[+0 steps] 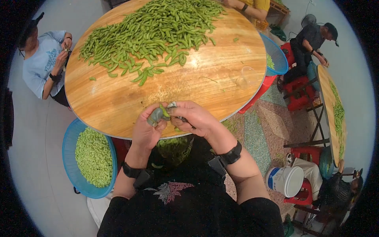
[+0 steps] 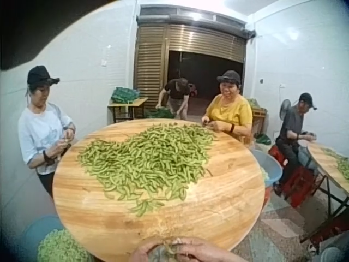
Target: Peel green bean pods by hand to extract the beans.
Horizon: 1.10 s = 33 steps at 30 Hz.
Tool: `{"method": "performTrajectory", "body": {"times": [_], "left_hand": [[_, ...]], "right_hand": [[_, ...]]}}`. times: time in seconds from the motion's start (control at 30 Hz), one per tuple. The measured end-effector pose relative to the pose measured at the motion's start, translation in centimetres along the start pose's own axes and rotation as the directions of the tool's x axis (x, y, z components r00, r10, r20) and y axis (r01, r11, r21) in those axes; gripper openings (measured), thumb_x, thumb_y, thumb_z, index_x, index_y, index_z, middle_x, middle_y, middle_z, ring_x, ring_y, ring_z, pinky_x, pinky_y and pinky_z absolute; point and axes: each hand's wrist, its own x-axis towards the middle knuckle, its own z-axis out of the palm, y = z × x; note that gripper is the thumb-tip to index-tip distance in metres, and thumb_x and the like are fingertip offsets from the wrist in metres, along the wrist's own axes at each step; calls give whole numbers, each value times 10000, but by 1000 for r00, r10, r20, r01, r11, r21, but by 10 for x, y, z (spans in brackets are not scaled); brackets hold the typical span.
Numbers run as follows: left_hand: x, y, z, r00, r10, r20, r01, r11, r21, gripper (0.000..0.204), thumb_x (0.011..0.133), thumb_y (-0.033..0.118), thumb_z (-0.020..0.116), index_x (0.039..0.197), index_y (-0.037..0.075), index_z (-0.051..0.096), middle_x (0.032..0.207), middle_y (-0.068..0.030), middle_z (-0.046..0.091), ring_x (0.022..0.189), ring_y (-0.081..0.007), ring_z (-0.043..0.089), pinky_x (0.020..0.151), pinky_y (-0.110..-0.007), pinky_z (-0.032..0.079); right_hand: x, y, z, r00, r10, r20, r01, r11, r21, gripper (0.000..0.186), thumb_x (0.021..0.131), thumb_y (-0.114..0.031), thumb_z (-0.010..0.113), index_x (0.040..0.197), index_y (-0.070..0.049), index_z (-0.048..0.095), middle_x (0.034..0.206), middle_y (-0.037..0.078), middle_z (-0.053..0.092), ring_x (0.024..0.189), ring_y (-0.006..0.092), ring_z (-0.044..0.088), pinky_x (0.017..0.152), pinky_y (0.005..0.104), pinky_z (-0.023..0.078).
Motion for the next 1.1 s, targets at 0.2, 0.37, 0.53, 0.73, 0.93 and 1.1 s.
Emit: {"method": "performTrajectory", "body": {"times": [0.2,0.37,0.53,0.73,0.93,1.1], "left_hand": [[3,-3,1,974,183,-132,-186,983,-9,129,823,-6,608,928,55,565,895,-37,613,671,-65,512,508,-172,342],[0,-7,9,944,265,-198,-237,959,157,111,829,-5,608,916,42,559,831,-26,605,619,-53,493,496,-169,340],[-7,-6,5,969,238,-63,-230,967,105,149,846,24,600,992,38,577,840,-15,603,616,-36,468,483,-161,301],[-12,1,-3,989,142,-27,-142,990,12,165,839,50,601,997,19,563,860,-4,567,706,-61,526,571,-178,414],[-7,-2,1,952,305,-40,-282,918,277,204,812,-8,598,1010,8,554,890,-10,573,752,-67,532,622,-188,426],[-7,1,6,923,351,-157,-221,820,528,179,783,-73,570,939,12,593,851,5,579,737,-66,530,671,-186,410]], "right_hand": [[-8,6,12,986,-161,47,168,930,-328,188,951,-194,417,827,-74,492,582,-51,384,490,35,312,436,198,241],[-7,12,14,976,-215,36,213,905,-367,183,957,-166,404,836,-64,495,596,-45,402,494,39,324,441,196,249],[-5,23,18,984,-177,-18,170,962,-215,127,945,-136,429,874,-61,503,618,-20,439,478,40,334,415,181,242],[-5,21,14,996,46,82,-61,979,196,97,941,-148,453,922,-64,498,651,12,476,465,36,342,391,162,238],[3,15,16,1000,-4,-1,4,1000,8,121,930,-158,482,906,-48,527,637,-4,490,457,55,370,408,184,285],[17,23,13,889,-451,-76,235,592,-771,191,887,-156,532,752,-21,548,582,-6,522,528,82,465,487,256,381]]}}
